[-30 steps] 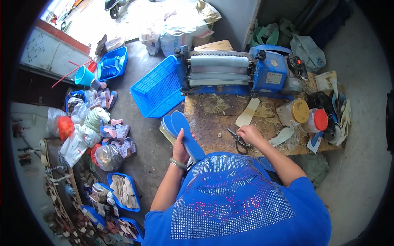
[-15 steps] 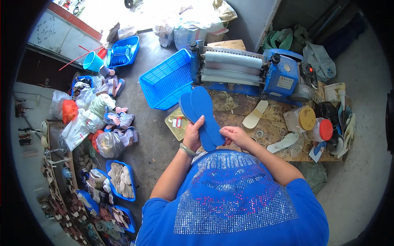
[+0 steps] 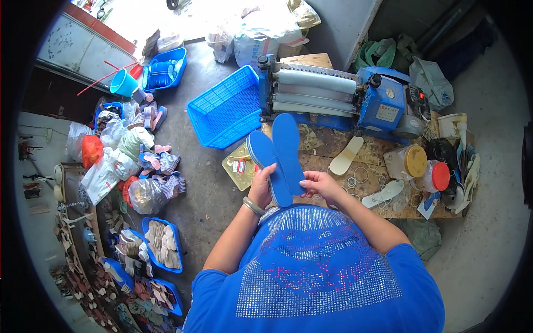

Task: The person assembles slippers by feeding blue insoles and beige outsoles through a roller machine to bond them. They then pick up the bonded pairs, peel off protective paper from the beige outsoles, and stack the finished slippers on a wooden table.

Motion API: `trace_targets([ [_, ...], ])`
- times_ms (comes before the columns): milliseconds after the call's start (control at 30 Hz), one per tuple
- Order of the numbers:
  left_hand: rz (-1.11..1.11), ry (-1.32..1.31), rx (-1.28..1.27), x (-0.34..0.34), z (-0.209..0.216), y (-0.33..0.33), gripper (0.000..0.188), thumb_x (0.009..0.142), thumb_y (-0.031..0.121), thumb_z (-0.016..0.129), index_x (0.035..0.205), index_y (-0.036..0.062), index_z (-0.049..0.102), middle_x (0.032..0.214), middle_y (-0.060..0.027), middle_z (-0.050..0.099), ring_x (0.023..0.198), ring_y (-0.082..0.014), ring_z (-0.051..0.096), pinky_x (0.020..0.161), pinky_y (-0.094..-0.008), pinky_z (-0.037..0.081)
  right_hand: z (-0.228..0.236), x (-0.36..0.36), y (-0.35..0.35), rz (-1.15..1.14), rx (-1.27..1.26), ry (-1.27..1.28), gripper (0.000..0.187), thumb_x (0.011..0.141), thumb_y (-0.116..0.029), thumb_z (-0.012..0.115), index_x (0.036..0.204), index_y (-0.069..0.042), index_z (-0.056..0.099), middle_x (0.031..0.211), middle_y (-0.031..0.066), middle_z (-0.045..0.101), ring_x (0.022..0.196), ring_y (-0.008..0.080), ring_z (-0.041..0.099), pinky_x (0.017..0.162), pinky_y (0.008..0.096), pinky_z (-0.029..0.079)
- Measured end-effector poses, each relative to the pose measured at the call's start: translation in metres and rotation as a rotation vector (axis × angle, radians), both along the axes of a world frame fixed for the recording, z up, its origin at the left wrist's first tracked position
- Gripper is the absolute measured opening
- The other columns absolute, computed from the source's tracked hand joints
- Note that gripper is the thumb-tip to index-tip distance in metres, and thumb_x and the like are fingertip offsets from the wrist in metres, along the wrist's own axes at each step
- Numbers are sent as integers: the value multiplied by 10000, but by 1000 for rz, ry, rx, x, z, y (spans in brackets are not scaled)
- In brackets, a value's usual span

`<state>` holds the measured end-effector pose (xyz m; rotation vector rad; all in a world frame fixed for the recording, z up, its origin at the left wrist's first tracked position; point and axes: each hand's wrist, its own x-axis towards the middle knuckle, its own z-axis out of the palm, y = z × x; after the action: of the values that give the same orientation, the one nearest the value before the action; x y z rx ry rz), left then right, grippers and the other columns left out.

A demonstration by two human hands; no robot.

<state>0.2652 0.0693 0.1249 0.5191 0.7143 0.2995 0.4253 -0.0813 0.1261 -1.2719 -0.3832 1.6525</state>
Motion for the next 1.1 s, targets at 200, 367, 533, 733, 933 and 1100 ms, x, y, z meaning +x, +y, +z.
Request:
trace_targets([
  [200,24,-24,-159,-33,-16,-3,483,939,309,480,1275,-38,468,1107,-179,612,974,-263,609,880,-374,502,-22,40,22,-201,-78,-32,190,929,-166,577,1080,-54,598,921,42,668,741,115,653,619,210,512],
  [367,53,39,-123,-49,-17,-10,514,978,382,446,1263,-44,479,1110,-161,616,964,-245,618,880,-349,502,-51,89,55,-280,-149,-91,113,934,-136,559,1002,-66,616,870,36,672,706,116,660,593,197,525],
  [533,168,28,-235,-65,-26,-3,441,988,350,447,1278,19,418,1143,-164,592,989,-261,613,866,-386,520,-28,123,87,48,-313,-851,200,858,-237,642,937,-54,660,808,113,690,702,202,680,611,329,535],
  [733,239,110,-154,-74,-27,2,579,968,473,436,1199,-53,506,1019,-150,630,901,-237,624,826,-353,520,20,231,174,-172,69,-1776,175,834,-202,617,928,-65,675,926,152,672,942,350,616,812,431,492],
  [933,319,152,-167,-76,-24,0,585,965,494,426,1190,-39,516,995,-133,630,855,-235,627,777,-359,534,-28,355,239,-27,-514,-1195,271,822,-262,678,987,-47,665,866,116,656,700,243,647,575,366,494],
  [1100,383,149,-224,-100,-30,-6,509,981,461,414,1204,10,489,1094,-139,601,881,-233,623,751,-368,543,-45,345,262,-230,-473,-663,284,846,-244,684,1061,-73,614,858,47,614,580,132,596,476,253,444],
])
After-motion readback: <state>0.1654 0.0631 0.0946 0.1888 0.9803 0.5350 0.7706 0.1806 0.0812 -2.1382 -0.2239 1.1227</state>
